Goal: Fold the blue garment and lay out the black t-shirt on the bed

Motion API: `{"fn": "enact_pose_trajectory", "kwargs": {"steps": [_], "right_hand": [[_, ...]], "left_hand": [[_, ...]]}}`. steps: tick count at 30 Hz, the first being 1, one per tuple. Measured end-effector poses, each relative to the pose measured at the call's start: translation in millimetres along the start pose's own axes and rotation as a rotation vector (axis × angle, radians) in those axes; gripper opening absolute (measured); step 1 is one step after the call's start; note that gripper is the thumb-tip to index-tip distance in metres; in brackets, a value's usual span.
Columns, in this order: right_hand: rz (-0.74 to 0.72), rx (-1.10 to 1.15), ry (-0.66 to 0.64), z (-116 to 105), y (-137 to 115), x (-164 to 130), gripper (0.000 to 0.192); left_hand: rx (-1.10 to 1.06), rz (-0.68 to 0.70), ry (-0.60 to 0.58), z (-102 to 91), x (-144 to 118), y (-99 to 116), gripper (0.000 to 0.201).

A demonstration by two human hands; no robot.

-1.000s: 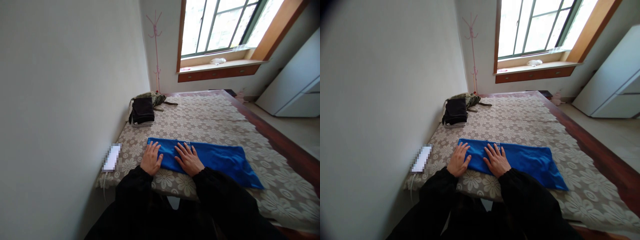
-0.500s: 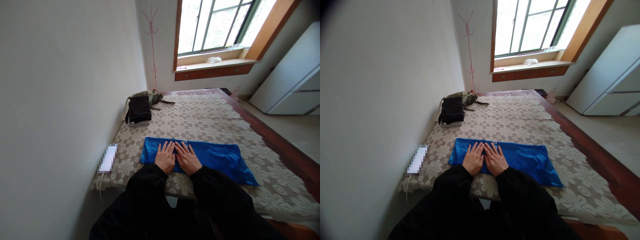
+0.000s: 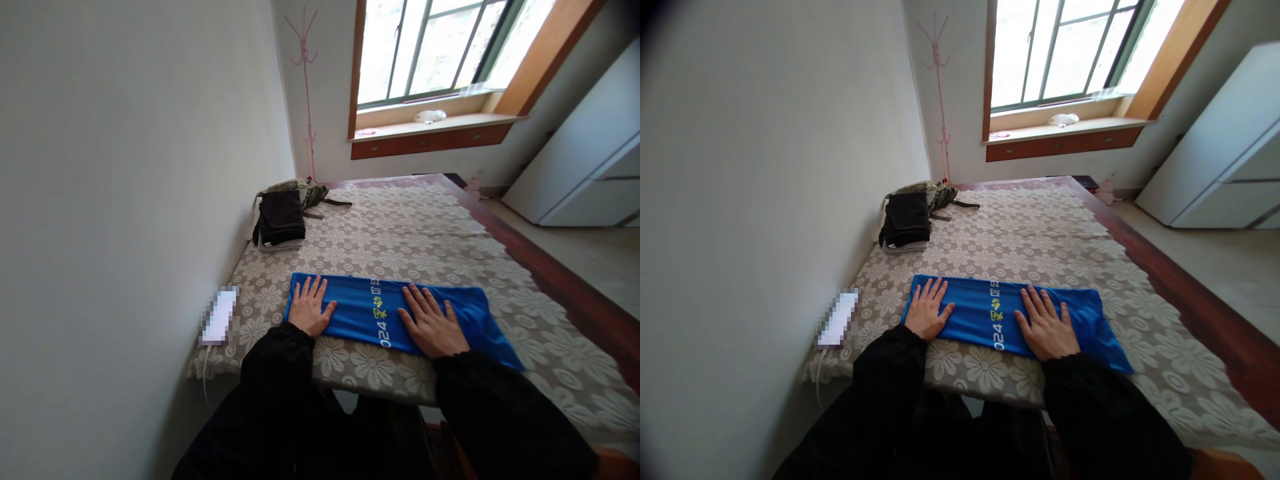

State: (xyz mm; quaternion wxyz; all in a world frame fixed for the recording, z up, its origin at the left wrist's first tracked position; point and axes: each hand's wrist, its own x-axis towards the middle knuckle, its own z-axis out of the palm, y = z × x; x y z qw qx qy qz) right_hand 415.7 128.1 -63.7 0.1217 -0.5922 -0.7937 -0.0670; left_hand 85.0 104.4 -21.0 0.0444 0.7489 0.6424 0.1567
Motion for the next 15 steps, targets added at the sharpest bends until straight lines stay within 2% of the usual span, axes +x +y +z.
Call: {"fn": "enact_pose_trajectory", "kwargs": {"steps": [4, 7, 10, 15], "right_hand": [[0.046, -0.023, -0.015, 1.5, 60.2, -17.5, 0.067], [0.135, -0.016, -0.052, 4.0, 88.3, -23.9, 0.073], [0.135, -0.003, -0.067, 6.1, 96.3, -24.4, 0.075], [0.138, 0.018, -0.029, -0.1, 85.0, -22.2, 0.073]], "left_hand": [[0.006, -0.045, 0.021, -5.4, -4.3, -18.0, 0.065], [0.013, -0.058, 0.029, -7.7, -8.0, -23.0, 0.063], [0.018, -0.056, 0.028, -8.5, -9.4, -22.7, 0.063], [0.026, -0.042, 0.001, -12.0, -8.9, -20.2, 0.064]]}}
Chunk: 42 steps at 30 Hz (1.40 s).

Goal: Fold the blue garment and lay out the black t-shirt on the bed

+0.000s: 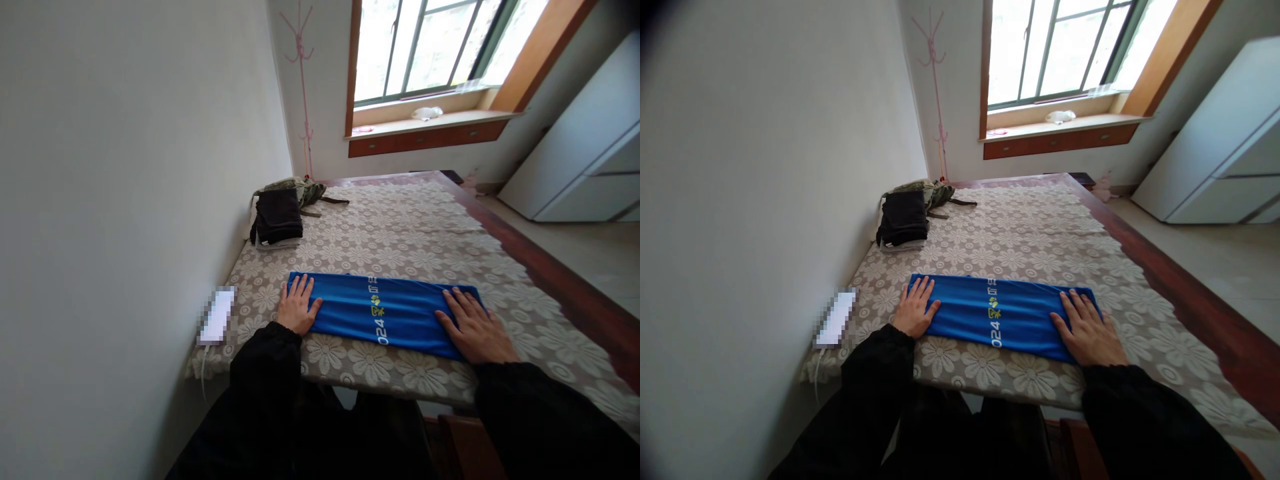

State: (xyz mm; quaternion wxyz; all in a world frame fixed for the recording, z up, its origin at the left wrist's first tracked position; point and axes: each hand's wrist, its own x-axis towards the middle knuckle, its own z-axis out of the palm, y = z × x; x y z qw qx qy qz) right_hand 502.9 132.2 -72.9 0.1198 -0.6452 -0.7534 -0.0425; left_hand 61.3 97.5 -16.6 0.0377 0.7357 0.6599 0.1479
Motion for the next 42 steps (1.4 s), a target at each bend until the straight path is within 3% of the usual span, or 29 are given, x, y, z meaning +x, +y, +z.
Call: {"fn": "enact_pose_trajectory", "kwargs": {"steps": [6, 11, 17, 26, 31, 37, 40, 42], "right_hand": [[-0.091, 0.054, 0.147, -16.2, -0.7, -27.2, 0.065], [-0.136, 0.117, 0.154, -24.7, 35.8, -69.9, 0.068], [-0.215, 0.229, 0.147, -39.6, 66.5, -91.2, 0.071], [-0.344, 0.266, 0.17, -45.3, 51.1, -70.4, 0.043], [-0.351, 0.244, 0.209, -43.1, 53.3, -71.5, 0.048], [-0.363, 0.195, 0.15, -49.0, 58.8, -75.3, 0.049], [-0.304, 0.186, 0.179, -61.3, 35.8, -72.6, 0.048], [-0.282, 0.27, 0.205, -72.7, 0.4, -67.8, 0.048]], "left_hand": [[-0.003, 0.019, 0.003, -6.6, -24.8, -5.3, 0.062], [-0.031, -0.037, 0.063, -11.2, -63.5, -19.4, 0.063], [-0.149, 0.063, 0.026, -29.2, -88.3, -30.4, 0.064], [-0.099, 0.102, 0.028, -43.9, -78.2, -33.0, 0.04], [-0.102, 0.124, 0.051, -41.2, -81.2, -37.3, 0.039], [-0.11, 0.077, 0.061, -40.8, -81.8, -34.0, 0.03], [-0.1, 0.034, 0.066, -40.0, -79.0, -31.8, 0.023], [-0.099, 0.018, 0.083, -38.7, -77.6, -30.1, 0.022]]}}
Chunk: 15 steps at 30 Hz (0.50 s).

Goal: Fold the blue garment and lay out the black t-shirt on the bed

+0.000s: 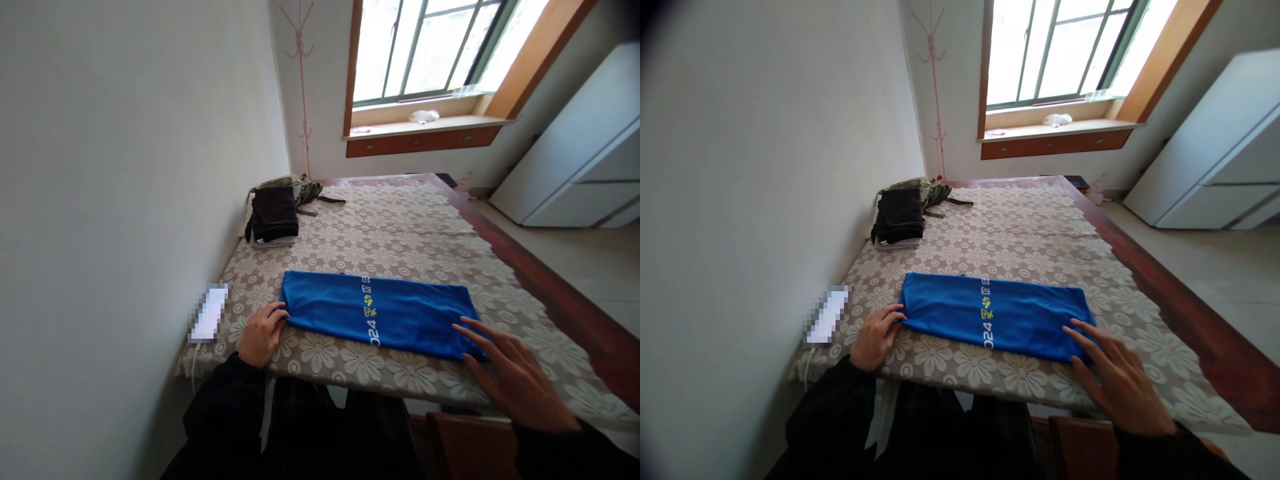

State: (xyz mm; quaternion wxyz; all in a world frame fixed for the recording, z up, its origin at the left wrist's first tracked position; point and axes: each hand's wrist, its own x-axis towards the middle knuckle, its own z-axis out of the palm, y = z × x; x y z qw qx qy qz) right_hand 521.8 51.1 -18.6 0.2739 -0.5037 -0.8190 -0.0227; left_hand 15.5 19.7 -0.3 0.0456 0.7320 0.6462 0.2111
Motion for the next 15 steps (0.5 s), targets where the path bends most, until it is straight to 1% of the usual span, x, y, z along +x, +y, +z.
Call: {"fn": "enact_pose_trajectory", "kwargs": {"steps": [2, 5, 7, 9, 11, 12, 15], "right_hand": [[-0.009, 0.149, -0.004, 5.3, -46.9, 22.5, 0.048], [-0.112, 0.327, -0.147, 24.5, -127.2, 64.6, 0.048], [-0.172, 0.341, -0.255, 43.7, -177.1, 93.7, 0.056], [-0.192, 0.277, -0.365, 65.3, -217.7, 119.1, 0.073], [-0.164, 0.181, -0.445, 86.1, -246.6, 138.5, 0.081], [-0.149, 0.144, -0.47, 95.1, -256.3, 145.7, 0.08], [-0.107, 0.103, -0.493, 113.5, -269.9, 158.8, 0.063]], "left_hand": [[-0.006, -0.012, 0.042, 1.9, 0.6, 2.5, 0.023], [-0.002, -0.059, 0.147, 3.6, 0.6, 9.2, 0.024], [-0.003, -0.118, 0.191, 3.3, 0.5, 15.7, 0.026], [-0.025, -0.184, 0.188, 2.6, 0.6, 22.9, 0.027], [-0.055, -0.249, 0.163, 2.6, 0.7, 29.9, 0.026], [-0.069, -0.277, 0.155, 3.1, 0.6, 33.1, 0.027], [-0.129, -0.31, 0.135, 6.6, -0.6, 41.1, 0.033]]}}
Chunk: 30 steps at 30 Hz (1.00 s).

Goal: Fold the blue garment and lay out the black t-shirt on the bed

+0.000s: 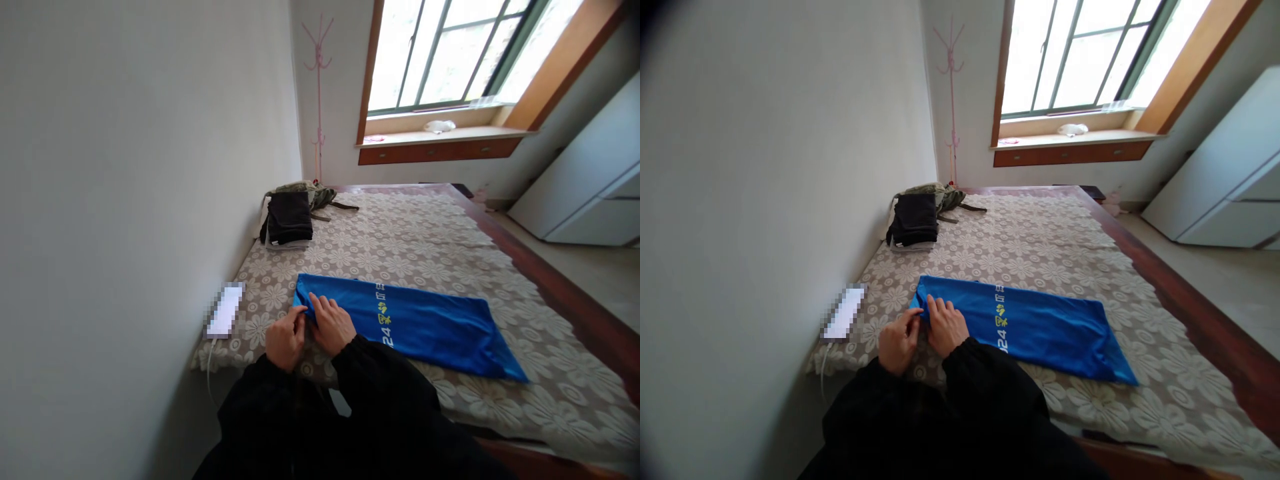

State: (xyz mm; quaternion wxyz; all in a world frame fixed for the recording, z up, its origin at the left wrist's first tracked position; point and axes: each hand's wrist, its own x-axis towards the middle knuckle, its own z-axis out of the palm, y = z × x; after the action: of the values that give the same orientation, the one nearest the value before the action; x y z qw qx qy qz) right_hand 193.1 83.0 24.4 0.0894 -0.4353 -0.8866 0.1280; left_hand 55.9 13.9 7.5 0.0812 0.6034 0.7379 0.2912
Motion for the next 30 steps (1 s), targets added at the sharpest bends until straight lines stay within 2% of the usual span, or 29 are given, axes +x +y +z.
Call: {"fn": "enact_pose_trajectory", "kwargs": {"steps": [4, 7, 10, 14, 18, 20, 22, 26, 28, 30], "right_hand": [[0.048, 0.061, 0.014, 4.3, 3.6, 4.8, 0.044], [0.071, 0.168, 0.043, 5.8, 8.8, 1.8, 0.052], [0.067, 0.328, 0.099, 8.5, 15.5, 2.6, 0.066], [0.068, 0.628, 0.257, 10.6, 28.3, 8.9, 0.071], [0.043, 0.847, 0.447, -1.3, 47.0, 0.6, 0.068], [0.049, 0.904, 0.543, -16.3, 62.3, -16.3, 0.065], [0.077, 0.95, 0.658, -34.9, 84.6, -42.1, 0.061], [0.291, 0.905, 0.796, -60.7, 148.1, -109.9, 0.049], [0.46, 0.861, 0.819, -60.7, 182.0, -144.4, 0.047], [0.582, 0.805, 0.806, -54.3, 210.3, -174.1, 0.048]], "left_hand": [[-0.144, -0.001, -0.056, 5.1, -7.1, 8.3, 0.047], [-0.31, -0.027, -0.093, 8.7, -9.2, 18.6, 0.052], [-0.515, -0.036, -0.073, 16.4, -5.8, 33.4, 0.057], [-0.699, -0.033, -0.031, 31.1, -0.8, 59.6, 0.069], [-0.738, 0.035, 0.008, 42.9, -1.9, 91.4, 0.073], [-0.731, 0.152, -0.012, 47.7, -3.0, 110.8, 0.07], [-0.718, 0.323, -0.079, 52.2, -3.7, 132.5, 0.067], [-0.604, 0.662, -0.233, 63.8, -7.8, 167.9, 0.069], [-0.497, 0.722, -0.267, 72.9, -11.6, 171.8, 0.069], [-0.393, 0.699, -0.277, 83.8, -14.9, 165.3, 0.068]]}}
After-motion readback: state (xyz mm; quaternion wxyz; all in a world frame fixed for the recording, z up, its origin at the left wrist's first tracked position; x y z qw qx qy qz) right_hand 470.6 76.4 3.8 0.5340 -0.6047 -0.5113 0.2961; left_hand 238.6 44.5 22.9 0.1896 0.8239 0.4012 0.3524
